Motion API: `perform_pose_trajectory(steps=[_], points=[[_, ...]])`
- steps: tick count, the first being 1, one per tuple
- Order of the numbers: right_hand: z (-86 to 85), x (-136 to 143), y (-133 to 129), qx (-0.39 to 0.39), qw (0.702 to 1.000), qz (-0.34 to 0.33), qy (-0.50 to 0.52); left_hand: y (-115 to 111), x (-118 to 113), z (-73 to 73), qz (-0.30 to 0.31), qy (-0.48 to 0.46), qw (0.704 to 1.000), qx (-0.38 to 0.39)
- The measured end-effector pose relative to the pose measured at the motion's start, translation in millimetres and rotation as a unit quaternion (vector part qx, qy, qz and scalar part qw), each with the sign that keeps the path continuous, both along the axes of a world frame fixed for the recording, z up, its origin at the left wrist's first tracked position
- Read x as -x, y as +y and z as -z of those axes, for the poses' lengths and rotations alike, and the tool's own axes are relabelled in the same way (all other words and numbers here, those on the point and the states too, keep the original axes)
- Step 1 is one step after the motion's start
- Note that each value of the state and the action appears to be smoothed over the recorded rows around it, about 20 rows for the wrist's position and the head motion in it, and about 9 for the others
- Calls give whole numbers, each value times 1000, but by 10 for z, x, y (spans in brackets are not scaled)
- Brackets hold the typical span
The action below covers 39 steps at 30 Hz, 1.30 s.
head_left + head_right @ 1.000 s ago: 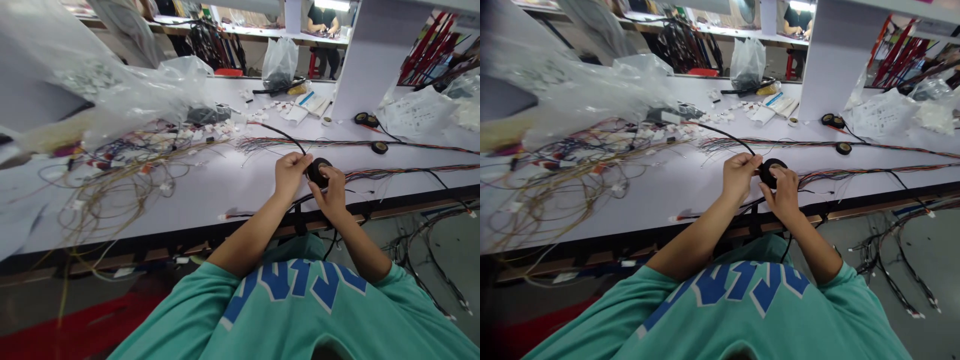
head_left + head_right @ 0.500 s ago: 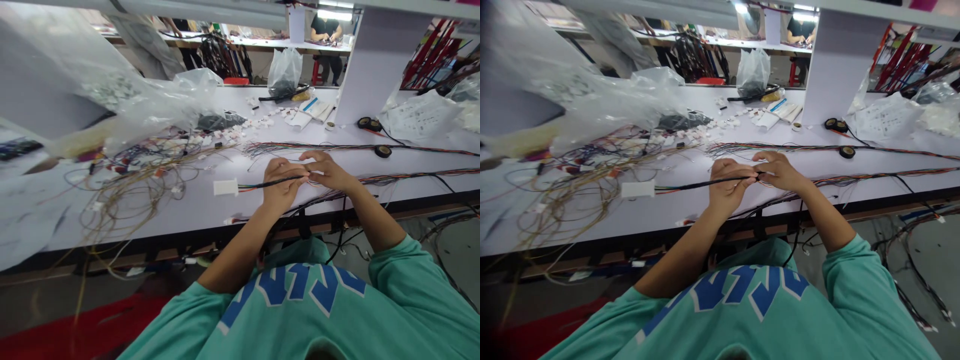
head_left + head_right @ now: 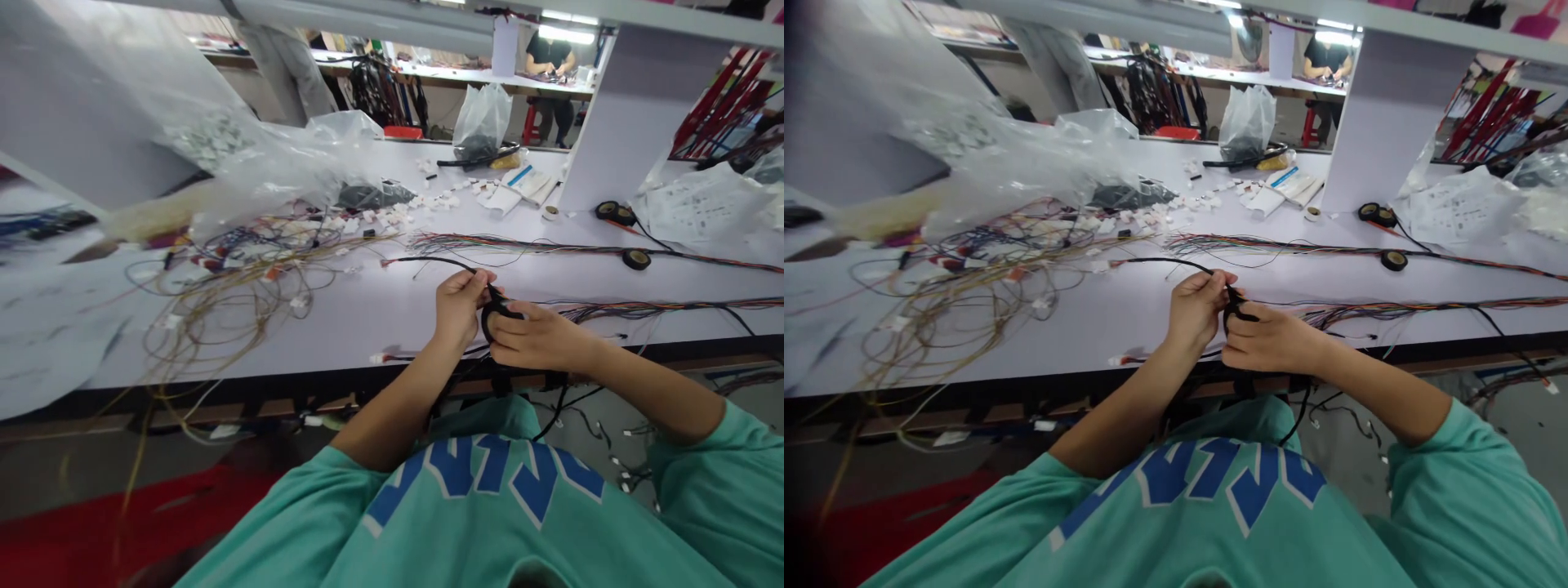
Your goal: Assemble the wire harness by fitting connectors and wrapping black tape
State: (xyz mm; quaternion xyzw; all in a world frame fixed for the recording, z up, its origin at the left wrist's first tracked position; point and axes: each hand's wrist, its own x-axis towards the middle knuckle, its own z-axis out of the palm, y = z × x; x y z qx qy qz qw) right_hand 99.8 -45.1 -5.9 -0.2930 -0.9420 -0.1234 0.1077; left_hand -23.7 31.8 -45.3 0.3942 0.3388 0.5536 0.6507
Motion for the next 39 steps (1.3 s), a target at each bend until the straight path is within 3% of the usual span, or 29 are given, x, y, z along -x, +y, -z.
perform_pose_trajectory(steps=[4, 7, 11, 14, 17, 19, 23, 26, 29, 31, 33, 36, 39], points=[[-170, -244, 31, -5, 997, 57, -50, -1, 45, 57, 10, -1, 1000, -9], [-201, -406, 186, 31, 989, 145, -21, -47, 93, 31, -16, 46, 992, -117], [-75, -403, 448, 73, 968, 229, 74, -69, 148, -34, -29, 177, 948, -264], [50, -341, 537, 167, 934, 228, 218, 11, 146, -10, -38, 167, 953, -249], [140, -321, 525, 330, 869, 167, 330, 86, 100, 24, -39, 100, 971, -213], [180, -322, 504, 389, 825, 147, 384, 95, 58, 22, -20, 65, 978, -196], [251, -298, 506, 398, 777, 156, 461, 56, 14, 9, 27, 41, 986, -159], [316, -263, 538, 373, 768, 190, 484, 30, 38, 46, 33, 133, 977, -166], [353, -244, 539, 337, 797, 241, 439, 20, 73, 97, 39, 257, 946, -192], [333, -243, 486, 278, 852, 255, 363, 24, 80, 117, 47, 275, 942, -189], [281, -245, 382, 171, 917, 241, 270, 35, 73, 122, 50, 262, 949, -169], [207, -233, 172, -2, 983, 153, 104, 45, 54, 105, 50, 235, 962, -129], [189, -187, -9, -117, 992, 26, -49, 33, 48, 64, 82, 192, 975, -73]])
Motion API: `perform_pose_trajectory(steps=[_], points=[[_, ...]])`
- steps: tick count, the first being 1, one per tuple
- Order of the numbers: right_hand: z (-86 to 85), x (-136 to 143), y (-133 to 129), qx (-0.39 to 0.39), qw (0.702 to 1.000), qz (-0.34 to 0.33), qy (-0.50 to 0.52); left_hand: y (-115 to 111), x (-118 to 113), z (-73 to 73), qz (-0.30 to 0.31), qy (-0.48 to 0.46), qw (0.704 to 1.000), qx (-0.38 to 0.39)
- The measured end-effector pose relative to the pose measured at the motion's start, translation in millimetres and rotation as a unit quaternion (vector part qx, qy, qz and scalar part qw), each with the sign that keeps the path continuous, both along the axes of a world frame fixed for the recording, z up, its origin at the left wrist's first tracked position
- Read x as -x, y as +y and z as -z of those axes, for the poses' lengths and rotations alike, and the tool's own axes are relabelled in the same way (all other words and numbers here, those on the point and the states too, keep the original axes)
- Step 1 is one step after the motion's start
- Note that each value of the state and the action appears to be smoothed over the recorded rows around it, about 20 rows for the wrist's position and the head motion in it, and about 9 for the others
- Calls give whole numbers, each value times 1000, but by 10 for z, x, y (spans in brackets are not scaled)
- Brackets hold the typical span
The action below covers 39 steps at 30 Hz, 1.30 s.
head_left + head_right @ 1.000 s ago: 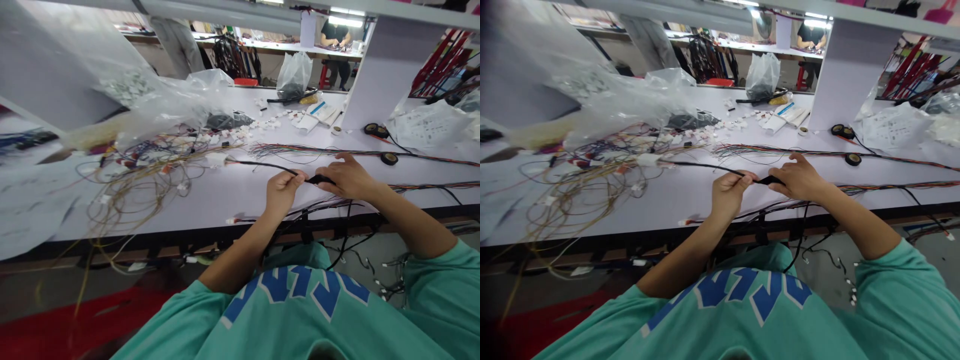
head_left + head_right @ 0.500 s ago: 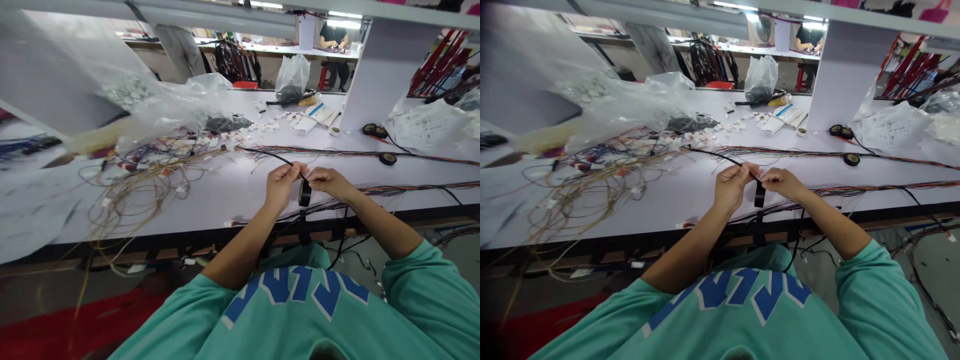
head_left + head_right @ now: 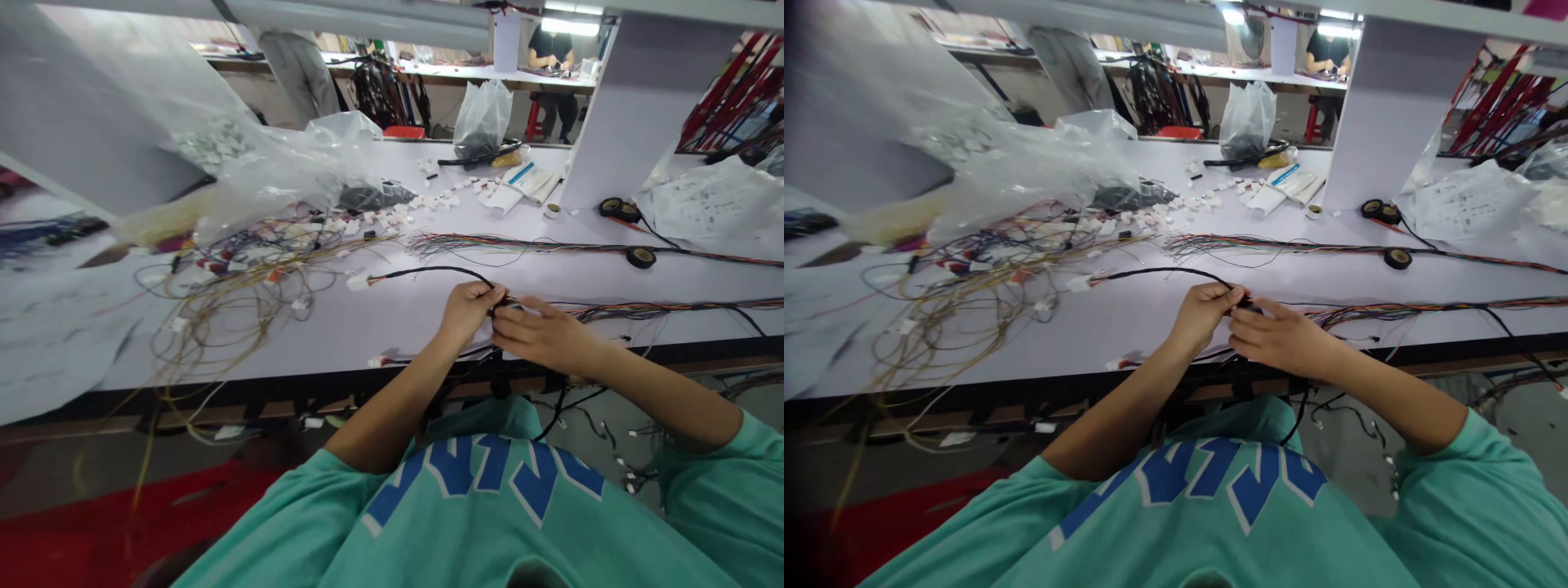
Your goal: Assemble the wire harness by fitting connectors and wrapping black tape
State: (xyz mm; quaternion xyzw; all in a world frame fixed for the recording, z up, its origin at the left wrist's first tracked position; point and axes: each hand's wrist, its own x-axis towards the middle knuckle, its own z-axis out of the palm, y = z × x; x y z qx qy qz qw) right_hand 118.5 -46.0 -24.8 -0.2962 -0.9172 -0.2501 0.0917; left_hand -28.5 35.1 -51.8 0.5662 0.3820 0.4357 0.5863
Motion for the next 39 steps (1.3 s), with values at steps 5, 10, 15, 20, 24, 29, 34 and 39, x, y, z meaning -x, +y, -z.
perform_pose_trajectory(steps=[5, 10, 15, 20, 24, 29, 34, 39], points=[[-124, 1, -146, 8, 996, 5, -87, -11, 35, -11, 48, -43, 996, 64], [-329, -223, 40, 161, 968, 191, 11, -28, 39, 58, 19, -15, 997, -71], [-145, -353, 487, 237, 941, 146, 192, -9, -9, -9, -22, 40, 934, -355], [57, -449, 530, 322, 862, 100, 377, 13, -119, -34, 14, -91, 979, -180], [28, -429, 256, 156, 947, 52, 276, -2, -189, -10, 4, -149, 989, 3], [-37, -139, -28, -4, 999, -28, -46, -28, -192, -9, -17, -145, 987, 63], [-245, -224, -82, 20, 997, 41, -60, -50, -155, 38, -12, -186, 975, 120], [-326, -440, 129, 97, 971, 217, 23, -93, -123, -17, 20, -126, 992, -13]])
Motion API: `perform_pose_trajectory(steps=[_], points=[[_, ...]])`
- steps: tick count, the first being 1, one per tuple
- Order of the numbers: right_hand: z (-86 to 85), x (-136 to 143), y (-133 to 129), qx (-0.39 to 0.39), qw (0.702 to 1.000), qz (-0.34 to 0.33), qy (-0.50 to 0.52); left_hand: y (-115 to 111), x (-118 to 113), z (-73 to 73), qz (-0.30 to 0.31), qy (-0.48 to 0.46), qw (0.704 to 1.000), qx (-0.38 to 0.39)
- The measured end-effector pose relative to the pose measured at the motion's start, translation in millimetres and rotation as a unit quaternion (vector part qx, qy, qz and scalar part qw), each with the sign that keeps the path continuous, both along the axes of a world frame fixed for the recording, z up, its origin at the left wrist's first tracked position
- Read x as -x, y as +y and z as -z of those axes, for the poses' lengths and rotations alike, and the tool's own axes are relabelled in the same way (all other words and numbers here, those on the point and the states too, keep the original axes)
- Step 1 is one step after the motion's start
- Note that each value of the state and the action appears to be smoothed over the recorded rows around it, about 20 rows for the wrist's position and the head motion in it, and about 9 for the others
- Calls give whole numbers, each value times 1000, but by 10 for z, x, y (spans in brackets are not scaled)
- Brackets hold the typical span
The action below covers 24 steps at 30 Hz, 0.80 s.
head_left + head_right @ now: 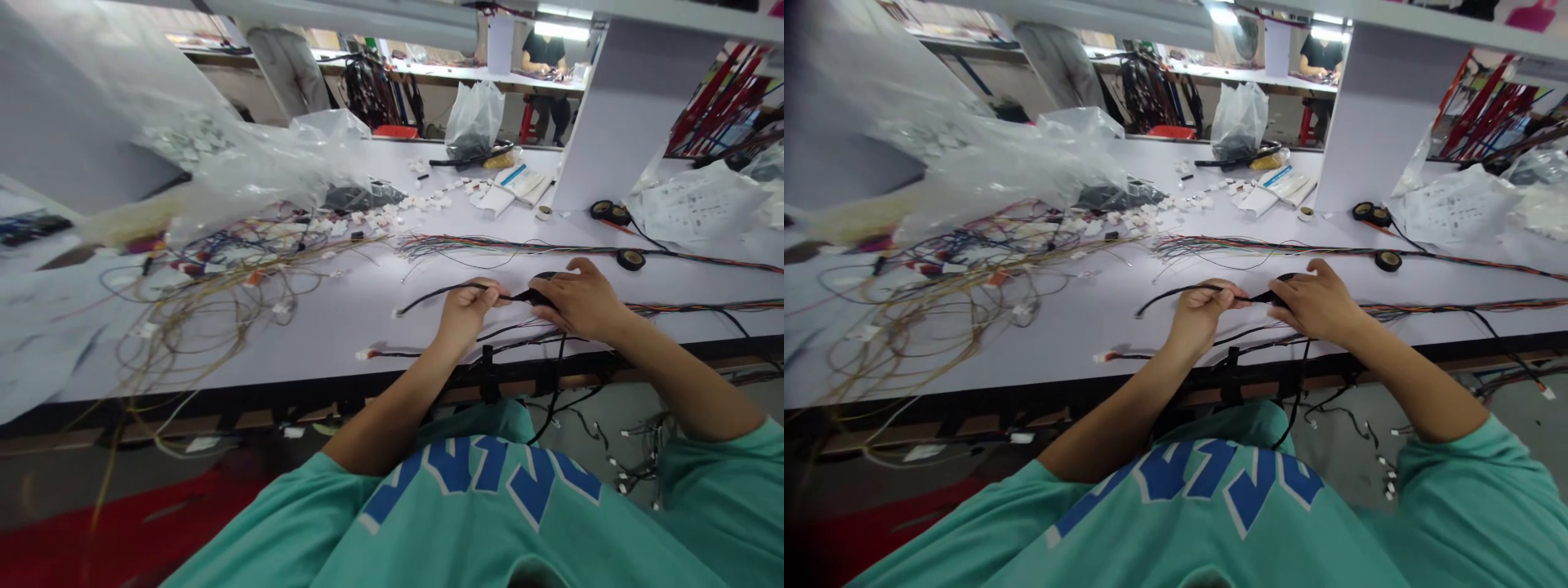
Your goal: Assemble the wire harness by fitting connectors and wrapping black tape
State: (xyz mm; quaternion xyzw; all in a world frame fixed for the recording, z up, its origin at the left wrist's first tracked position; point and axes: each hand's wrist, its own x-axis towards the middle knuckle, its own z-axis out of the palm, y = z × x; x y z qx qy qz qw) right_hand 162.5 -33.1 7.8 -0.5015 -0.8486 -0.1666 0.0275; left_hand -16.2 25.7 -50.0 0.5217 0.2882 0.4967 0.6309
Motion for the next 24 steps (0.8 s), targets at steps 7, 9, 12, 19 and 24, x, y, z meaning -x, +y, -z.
perform_pose_trajectory(steps=[7, 9, 12, 19, 24], points=[[250, 77, 266, 148, 934, 53, 319, 131, 14, -189, -23, 140, 976, -165], [292, 55, 263, 212, 881, 51, 420, 185, -7, -174, -31, 129, 980, -150], [348, 24, 252, 267, 822, 35, 502, 211, -73, -107, -26, 69, 993, -96], [494, 67, 311, 238, 769, 97, 585, 112, -180, 34, 5, 119, 992, -40], [418, 63, 183, 86, 920, 122, 361, 104, -208, 91, -20, 165, 986, -23]])
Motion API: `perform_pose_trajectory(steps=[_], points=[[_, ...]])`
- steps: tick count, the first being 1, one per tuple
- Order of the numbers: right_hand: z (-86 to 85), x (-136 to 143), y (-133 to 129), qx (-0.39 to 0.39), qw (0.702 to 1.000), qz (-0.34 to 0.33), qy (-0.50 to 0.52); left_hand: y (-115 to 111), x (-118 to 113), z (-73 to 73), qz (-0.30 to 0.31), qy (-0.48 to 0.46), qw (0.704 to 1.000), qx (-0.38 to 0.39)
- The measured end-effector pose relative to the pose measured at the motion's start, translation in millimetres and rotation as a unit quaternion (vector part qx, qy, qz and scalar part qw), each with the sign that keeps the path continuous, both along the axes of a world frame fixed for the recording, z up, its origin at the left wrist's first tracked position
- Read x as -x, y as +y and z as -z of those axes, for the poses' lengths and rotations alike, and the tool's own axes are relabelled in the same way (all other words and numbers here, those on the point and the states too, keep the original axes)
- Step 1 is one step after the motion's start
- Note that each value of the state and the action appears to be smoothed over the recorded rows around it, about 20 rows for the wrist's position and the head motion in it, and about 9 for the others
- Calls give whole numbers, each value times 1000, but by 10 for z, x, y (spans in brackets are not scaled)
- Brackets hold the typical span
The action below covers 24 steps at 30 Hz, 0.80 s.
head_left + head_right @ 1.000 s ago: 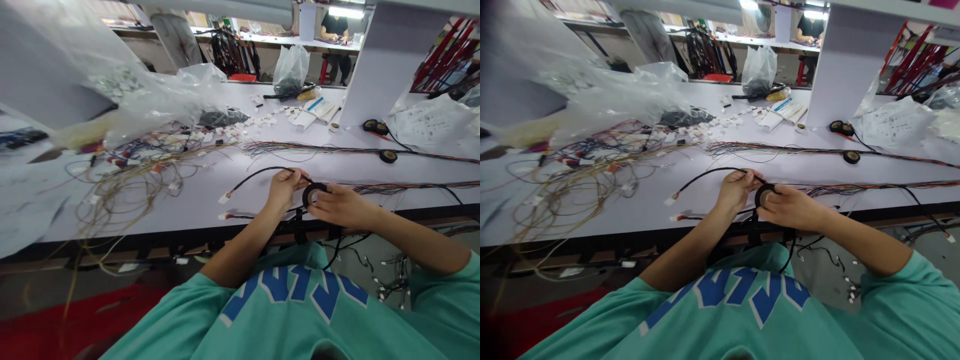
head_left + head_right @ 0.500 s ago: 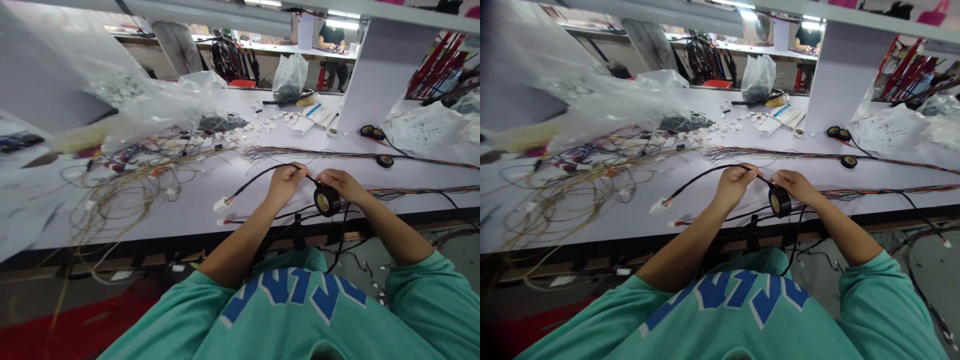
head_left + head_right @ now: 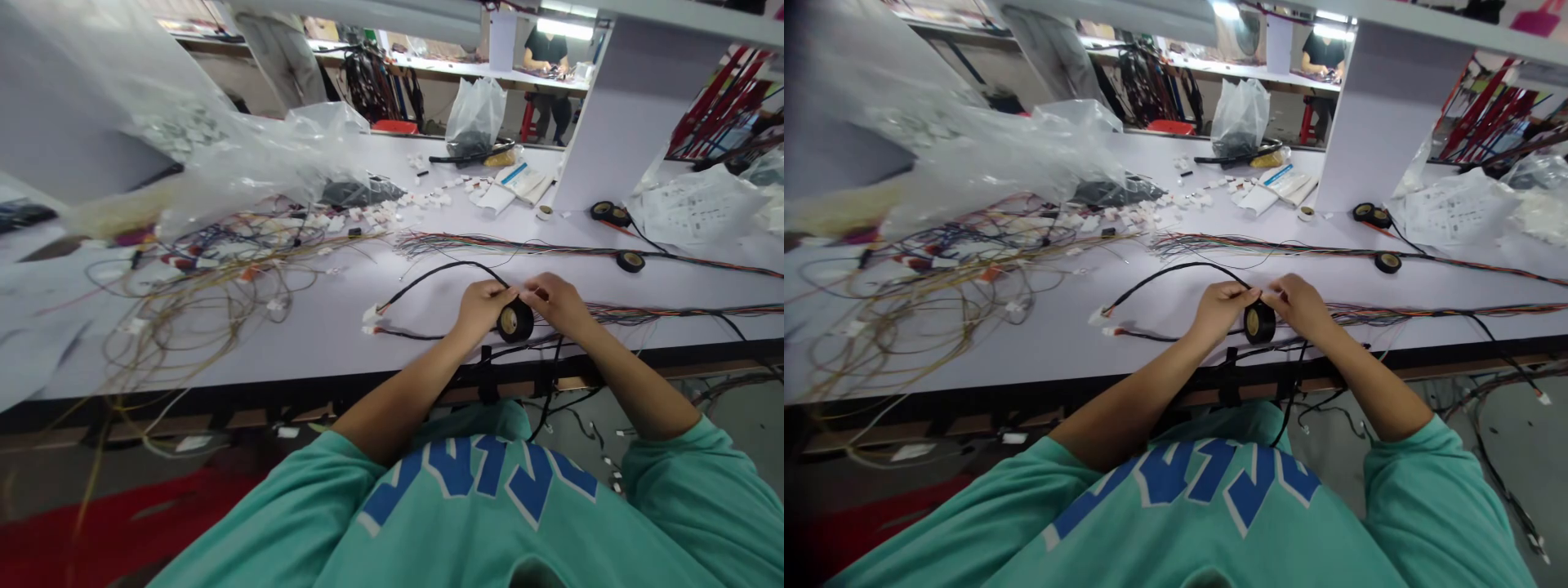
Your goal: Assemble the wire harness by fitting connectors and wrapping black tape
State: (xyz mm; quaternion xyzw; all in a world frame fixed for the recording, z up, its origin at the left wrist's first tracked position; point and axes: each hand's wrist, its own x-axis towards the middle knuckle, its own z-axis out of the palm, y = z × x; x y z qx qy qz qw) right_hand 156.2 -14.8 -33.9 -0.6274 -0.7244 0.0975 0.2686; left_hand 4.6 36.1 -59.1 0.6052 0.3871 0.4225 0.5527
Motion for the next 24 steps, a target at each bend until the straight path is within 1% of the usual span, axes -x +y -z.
perform_pose_trajectory(steps=[1, 2, 3, 5, 6, 7, 8, 9, 10, 12, 13, 14, 15, 16, 18, 20, 21, 23, 24], points=[[-26, 10, -63, -50, 995, -20, -84, 0, -10, -1, -1, -20, 999, 30], [-47, 27, -135, -96, 980, -61, -163, -2, -20, -7, 1, -42, 997, 61], [-63, 51, -209, -132, 956, -117, -233, -6, -29, -18, 6, -61, 994, 89], [-75, 113, -347, -176, 893, -232, -344, -18, -40, -50, 18, -88, 988, 124], [-76, 143, -402, -195, 864, -262, -383, -22, -41, -66, 22, -96, 987, 130], [-77, 168, -446, -208, 843, -274, -414, -24, -40, -78, 26, -100, 985, 135], [-85, 182, -479, -214, 830, -275, -435, -24, -36, -84, 29, -102, 984, 140], [-102, 183, -502, -212, 827, -273, -443, -21, -31, -84, 31, -102, 983, 149], [-129, 171, -516, -199, 834, -267, -440, -18, -25, -77, 35, -102, 981, 164], [-210, 107, -518, -150, 865, -237, -416, -18, -15, -51, 52, -105, 973, 199], [-256, 61, -506, -122, 883, -207, -403, -24, -11, -37, 58, -107, 971, 207], [-299, 13, -482, -97, 898, -169, -394, -36, -9, -27, 58, -104, 973, 199], [-334, -35, -446, -77, 909, -130, -389, -51, -8, -25, 54, -95, 979, 170], [-354, -79, -397, -63, 916, -96, -385, -69, -8, -30, 46, -79, 988, 121], [-344, -147, -270, -61, 929, -60, -360, -100, -7, -66, 25, -38, 999, -17], [-261, -187, -119, -83, 950, -66, -294, -105, -8, -120, 17, 0, 990, -143], [-199, -199, -46, -93, 962, -80, -244, -96, -11, -144, 19, 12, 982, -187], [-64, -222, 73, -81, 983, -109, -120, -59, -26, -169, 31, 18, 973, -230], [-3, -237, 111, -54, 991, -112, -57, -36, -39, -165, 39, 7, 972, -230]])
